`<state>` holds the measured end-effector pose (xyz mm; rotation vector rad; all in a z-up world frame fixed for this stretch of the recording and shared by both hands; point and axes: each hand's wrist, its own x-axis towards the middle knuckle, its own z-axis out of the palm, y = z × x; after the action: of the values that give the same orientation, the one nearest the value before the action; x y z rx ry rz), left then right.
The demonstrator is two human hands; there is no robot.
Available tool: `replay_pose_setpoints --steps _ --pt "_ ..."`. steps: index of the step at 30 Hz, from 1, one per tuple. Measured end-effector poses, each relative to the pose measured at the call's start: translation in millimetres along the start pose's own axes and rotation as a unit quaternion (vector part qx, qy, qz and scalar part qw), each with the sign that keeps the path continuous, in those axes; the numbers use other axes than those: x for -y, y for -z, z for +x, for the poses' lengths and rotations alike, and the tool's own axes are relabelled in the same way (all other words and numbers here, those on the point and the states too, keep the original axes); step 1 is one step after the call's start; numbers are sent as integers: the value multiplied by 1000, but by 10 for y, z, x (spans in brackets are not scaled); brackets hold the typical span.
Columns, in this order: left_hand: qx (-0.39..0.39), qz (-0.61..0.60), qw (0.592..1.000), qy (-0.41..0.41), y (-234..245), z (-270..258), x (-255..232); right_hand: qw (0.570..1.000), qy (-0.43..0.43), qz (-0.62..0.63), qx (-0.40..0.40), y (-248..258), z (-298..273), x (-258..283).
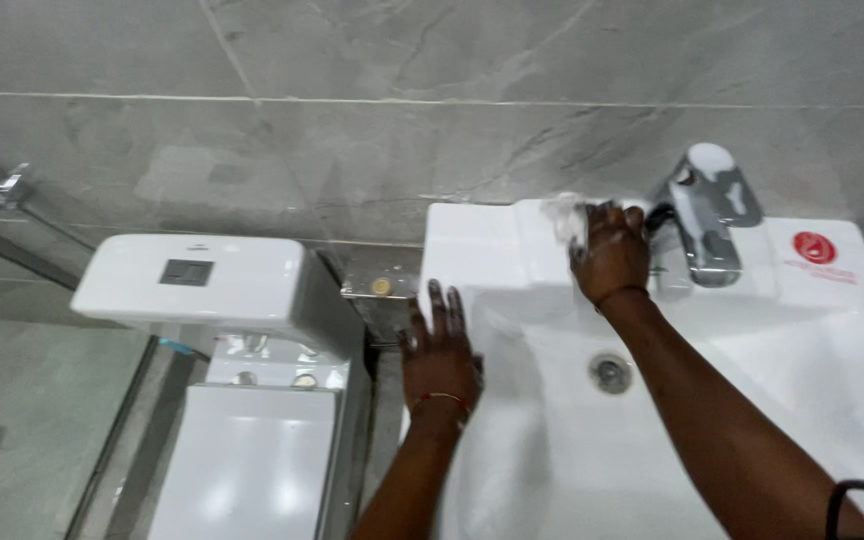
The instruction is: The person scrubs a white bathroom sink with a soapy cloth, covering the basin, faucet, and surrounding surfaces. The person repeatedly rinses and wrings the cloth under running water while continuing to wipe the sink.
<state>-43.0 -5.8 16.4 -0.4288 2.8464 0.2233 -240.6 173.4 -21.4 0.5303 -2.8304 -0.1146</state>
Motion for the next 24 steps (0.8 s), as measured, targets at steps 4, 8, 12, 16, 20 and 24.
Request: replay_pose_setpoints --steps 4,8,12,16,20,24 --pt "-25 18 1000 -3 -16 206 -61 989 19 121 -84 -298 11 183" --pt "-32 37 999 6 2 395 -129 943 165 260 -125 -244 -485 -151" --pt "-38 85 996 0 19 565 -217 913 185 320 -171 -399 -848 -913" --pt "-36 111 993 -18 -4 682 -232 957 5 223 -183 -631 -763 -1607" --pt "-14 83 996 -18 -91 714 -373 965 -219 94 -109 -555 -394 -1611" --pt "-208 0 960 -188 -351 760 -954 970 -146 45 -189 -612 -442 -1122"
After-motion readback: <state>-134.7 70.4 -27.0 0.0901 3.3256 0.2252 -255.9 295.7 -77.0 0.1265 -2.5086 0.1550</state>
